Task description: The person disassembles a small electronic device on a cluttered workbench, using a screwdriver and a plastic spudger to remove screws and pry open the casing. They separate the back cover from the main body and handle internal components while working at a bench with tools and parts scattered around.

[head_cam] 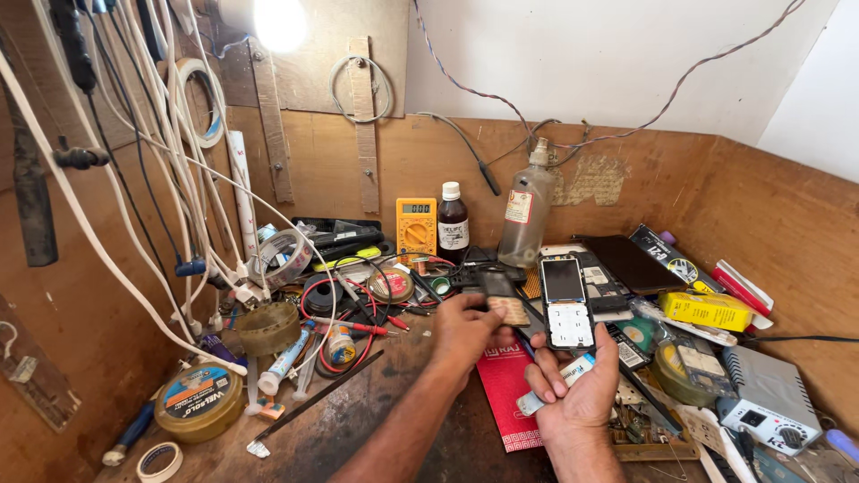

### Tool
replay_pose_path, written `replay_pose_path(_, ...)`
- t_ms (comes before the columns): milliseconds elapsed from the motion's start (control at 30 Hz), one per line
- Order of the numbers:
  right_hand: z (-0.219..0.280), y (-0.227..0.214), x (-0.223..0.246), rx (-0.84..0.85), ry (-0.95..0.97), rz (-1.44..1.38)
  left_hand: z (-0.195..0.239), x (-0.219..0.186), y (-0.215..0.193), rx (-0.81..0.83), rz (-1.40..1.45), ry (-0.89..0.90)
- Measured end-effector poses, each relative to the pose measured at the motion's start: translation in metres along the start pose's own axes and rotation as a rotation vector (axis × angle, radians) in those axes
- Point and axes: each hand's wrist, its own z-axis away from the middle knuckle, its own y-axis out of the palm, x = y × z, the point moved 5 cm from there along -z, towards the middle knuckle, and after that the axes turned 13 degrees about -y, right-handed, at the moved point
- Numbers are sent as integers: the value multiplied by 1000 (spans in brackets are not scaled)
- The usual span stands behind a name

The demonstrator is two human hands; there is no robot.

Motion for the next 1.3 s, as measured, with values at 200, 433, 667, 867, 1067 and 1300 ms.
replay_pose_path(200,0,1,0,11,25,47,11,-10,-4,-214,-413,40)
replay_pose_path(433,9,19,-11,192,154,71,45,-31,-14,181,-28,83)
replay_pose_path(667,29,37,-18,190,177,352,59,-36,-24,221,69,95)
replay_pose_path(867,23,27,-34,122,217,528,46,-32,-52,121,45,141)
replay_pose_path(1067,8,5,-54,153,182,548,50,-37,-52,205,54,211)
replay_pose_path(1300,4,-9,-60,165,184,631,62,-39,-52,217,93,150)
